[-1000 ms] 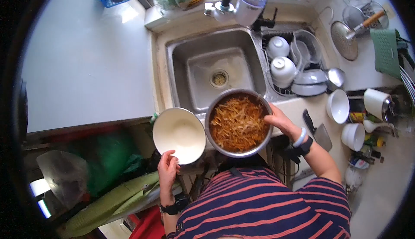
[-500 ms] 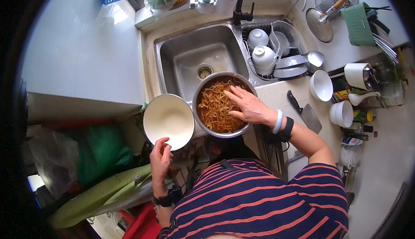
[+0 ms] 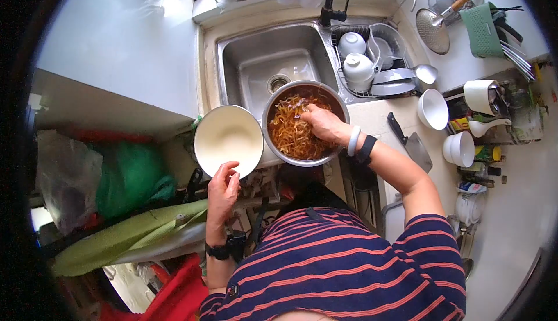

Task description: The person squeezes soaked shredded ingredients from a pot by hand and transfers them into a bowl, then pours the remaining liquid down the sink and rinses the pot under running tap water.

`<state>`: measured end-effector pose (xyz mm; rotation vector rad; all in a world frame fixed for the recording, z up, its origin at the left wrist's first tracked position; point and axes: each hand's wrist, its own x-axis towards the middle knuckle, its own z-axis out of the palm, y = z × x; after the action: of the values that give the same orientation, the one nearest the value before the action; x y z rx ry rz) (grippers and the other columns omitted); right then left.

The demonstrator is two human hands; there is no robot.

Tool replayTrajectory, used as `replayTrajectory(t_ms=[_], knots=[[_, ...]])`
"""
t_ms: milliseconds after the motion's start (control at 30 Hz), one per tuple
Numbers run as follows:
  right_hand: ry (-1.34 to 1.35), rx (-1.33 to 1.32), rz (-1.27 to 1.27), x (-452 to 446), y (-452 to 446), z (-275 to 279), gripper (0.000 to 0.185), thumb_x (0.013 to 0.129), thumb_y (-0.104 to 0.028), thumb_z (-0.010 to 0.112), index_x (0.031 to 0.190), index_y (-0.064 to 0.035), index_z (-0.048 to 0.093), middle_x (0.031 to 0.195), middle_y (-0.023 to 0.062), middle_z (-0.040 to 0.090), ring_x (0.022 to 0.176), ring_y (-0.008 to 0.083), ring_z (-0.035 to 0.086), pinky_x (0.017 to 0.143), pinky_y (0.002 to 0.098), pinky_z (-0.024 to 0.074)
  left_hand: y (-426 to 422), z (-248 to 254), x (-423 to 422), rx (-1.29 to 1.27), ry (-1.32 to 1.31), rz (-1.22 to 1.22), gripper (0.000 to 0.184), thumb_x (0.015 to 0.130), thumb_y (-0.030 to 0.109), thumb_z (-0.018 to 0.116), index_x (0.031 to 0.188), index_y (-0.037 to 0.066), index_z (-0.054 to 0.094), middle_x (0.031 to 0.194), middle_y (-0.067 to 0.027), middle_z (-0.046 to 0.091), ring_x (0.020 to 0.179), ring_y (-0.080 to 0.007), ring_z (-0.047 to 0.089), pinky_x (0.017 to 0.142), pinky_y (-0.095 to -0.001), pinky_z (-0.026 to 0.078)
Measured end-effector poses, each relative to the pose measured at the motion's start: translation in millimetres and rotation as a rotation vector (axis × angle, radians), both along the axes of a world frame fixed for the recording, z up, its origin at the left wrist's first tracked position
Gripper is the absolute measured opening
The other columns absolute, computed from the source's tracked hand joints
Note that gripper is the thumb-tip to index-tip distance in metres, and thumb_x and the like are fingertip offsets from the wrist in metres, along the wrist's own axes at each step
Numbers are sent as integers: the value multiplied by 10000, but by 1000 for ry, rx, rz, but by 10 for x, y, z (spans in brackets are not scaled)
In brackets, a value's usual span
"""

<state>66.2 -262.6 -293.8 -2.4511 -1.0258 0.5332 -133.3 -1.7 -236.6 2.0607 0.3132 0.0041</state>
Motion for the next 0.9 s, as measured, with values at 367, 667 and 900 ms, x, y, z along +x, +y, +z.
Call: replayTrajectory(t_ms=[367, 667, 900], knots=[[-113, 23, 3, 85, -45, 101, 156, 801, -113, 484, 911, -26, 553, 859, 207, 597, 857, 379, 600, 724, 448, 482, -786, -50, 677, 218, -143, -155, 174, 819, 48, 554, 989, 22, 583, 830, -164, 572, 765, -322, 576, 696, -396, 472], [-186, 43, -49, -3, -111, 100, 296, 732, -113, 570, 994, 18, 530, 1067, 223, 527, 952, 373, 549, 768, 442, 476, -1082, -441, 1087, 708, -138, -361, 130, 789, 13, 519, 901, 6, 585, 880, -178, 564, 869, -339, 566, 751, -417, 486], [-390, 0, -8, -176, -290, 364, 478, 649, -103, 652, 1120, -127, 574, 1222, 188, 479, 1053, 321, 503, 878, 401, 407, -1069, -617, 1185, 798, 49, -553, 174, 767, 29, 523, 925, 11, 593, 975, -181, 563, 927, -342, 550, 790, -424, 481]])
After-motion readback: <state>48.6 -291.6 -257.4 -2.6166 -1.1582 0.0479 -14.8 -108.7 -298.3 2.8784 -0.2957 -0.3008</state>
